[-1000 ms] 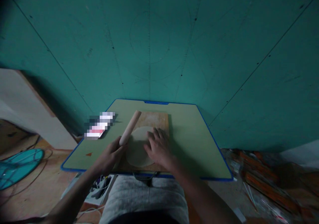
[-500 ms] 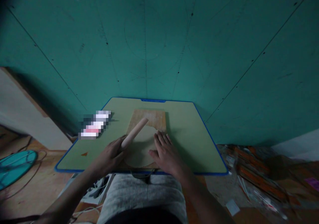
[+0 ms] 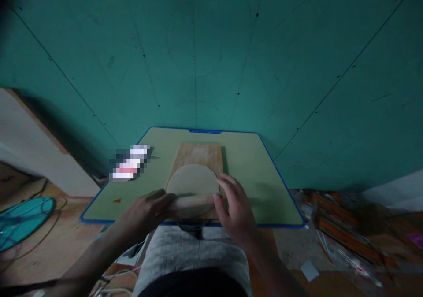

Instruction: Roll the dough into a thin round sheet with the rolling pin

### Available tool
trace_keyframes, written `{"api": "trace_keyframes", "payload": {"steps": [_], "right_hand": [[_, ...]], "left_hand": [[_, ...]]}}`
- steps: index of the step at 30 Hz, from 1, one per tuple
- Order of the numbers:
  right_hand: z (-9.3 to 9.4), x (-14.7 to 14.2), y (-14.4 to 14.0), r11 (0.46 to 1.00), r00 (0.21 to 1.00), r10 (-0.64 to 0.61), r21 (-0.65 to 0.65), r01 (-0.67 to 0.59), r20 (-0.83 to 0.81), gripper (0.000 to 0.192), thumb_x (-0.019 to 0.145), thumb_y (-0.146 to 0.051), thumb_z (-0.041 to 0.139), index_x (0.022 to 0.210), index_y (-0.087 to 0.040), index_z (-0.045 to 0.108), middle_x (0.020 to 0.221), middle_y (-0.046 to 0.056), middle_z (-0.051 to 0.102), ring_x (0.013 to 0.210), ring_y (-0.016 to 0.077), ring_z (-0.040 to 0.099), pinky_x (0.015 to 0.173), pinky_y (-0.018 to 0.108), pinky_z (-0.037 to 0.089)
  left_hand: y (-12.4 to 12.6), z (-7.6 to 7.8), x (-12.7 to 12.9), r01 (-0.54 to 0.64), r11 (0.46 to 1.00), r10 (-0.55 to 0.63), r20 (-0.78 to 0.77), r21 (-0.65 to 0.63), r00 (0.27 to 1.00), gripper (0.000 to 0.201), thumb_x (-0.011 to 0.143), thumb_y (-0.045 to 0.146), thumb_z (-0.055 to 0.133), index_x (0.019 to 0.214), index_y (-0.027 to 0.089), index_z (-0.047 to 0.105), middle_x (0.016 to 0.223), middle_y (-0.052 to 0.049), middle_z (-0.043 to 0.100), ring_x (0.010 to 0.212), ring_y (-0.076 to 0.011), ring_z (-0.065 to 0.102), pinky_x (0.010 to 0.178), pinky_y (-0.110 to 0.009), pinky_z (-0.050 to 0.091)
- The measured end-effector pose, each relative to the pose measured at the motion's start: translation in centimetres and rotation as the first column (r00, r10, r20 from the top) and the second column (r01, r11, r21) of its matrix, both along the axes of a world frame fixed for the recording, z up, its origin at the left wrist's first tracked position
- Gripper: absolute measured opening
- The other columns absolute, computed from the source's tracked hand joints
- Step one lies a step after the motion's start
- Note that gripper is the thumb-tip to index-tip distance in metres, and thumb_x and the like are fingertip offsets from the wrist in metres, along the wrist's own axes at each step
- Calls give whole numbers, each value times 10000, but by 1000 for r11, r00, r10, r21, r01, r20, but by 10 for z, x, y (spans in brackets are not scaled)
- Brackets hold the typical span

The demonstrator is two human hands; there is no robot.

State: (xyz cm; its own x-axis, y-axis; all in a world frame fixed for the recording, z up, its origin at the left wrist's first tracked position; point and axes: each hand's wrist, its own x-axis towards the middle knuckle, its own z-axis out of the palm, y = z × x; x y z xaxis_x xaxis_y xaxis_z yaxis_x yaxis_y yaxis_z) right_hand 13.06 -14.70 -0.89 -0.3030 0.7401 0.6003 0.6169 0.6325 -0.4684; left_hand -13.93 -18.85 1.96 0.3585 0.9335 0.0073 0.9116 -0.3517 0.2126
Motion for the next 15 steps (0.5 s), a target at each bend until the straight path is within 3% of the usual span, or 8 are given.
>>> {"api": "trace_keyframes", "payload": {"steps": [3, 6, 8, 11, 15], "right_hand": [[-10, -17, -8, 1000, 987, 22, -21, -19, 158, 354, 1017, -299, 430, 1300, -163, 596, 1324, 157, 638, 1250, 271, 588, 1024, 460, 522], [-20, -26, -10, 998, 962, -13, -61, 31, 274, 353, 1024, -266, 386, 1236, -167, 651, 1300, 148, 660, 1221, 271, 610, 1012, 462, 530], [-24, -28, -10, 997, 948, -49, -48, 68, 314, 376, 1024, -266, 373, 1244, -156, 656, 1319, 162, 649, 1242, 282, 597, 1031, 479, 516], [-24, -28, -8, 995, 927, -90, -15, 103, 365, 419, 1022, -271, 367, 1319, -122, 622, 1411, 196, 584, 1330, 311, 526, 1105, 534, 439], [-20, -32, 9, 987, 900, -118, -48, 151, 420, 432, 1016, -250, 359, 1342, -122, 612, 1464, 192, 544, 1403, 314, 451, 1167, 556, 340]], "left_hand": [[0, -9, 9, 70, 993, -62, -79, 100, 995, 123, 937, 279, 659, 1047, 228, 679, 956, -67, 643, 842, -230, 642, 704, -325, 511], [-4, -19, 12, 40, 977, -13, -129, 211, 992, 184, 916, 313, 691, 1091, 257, 695, 1031, -85, 663, 914, -278, 646, 752, -400, 536], [-8, -26, 14, 15, 955, 17, -108, 295, 994, 290, 932, 293, 666, 1220, 255, 654, 1163, -103, 673, 1027, -301, 644, 818, -435, 540], [-12, -35, 19, -5, 919, 44, -90, 393, 995, 488, 961, 359, 611, 1410, 191, 519, 1405, -152, 588, 1279, -358, 538, 982, -511, 488], [2, -41, 24, -38, 915, 86, -101, 401, 991, 620, 978, 542, 512, 1447, 138, 482, 1517, -185, 485, 1382, -394, 449, 1058, -564, 437]]}}
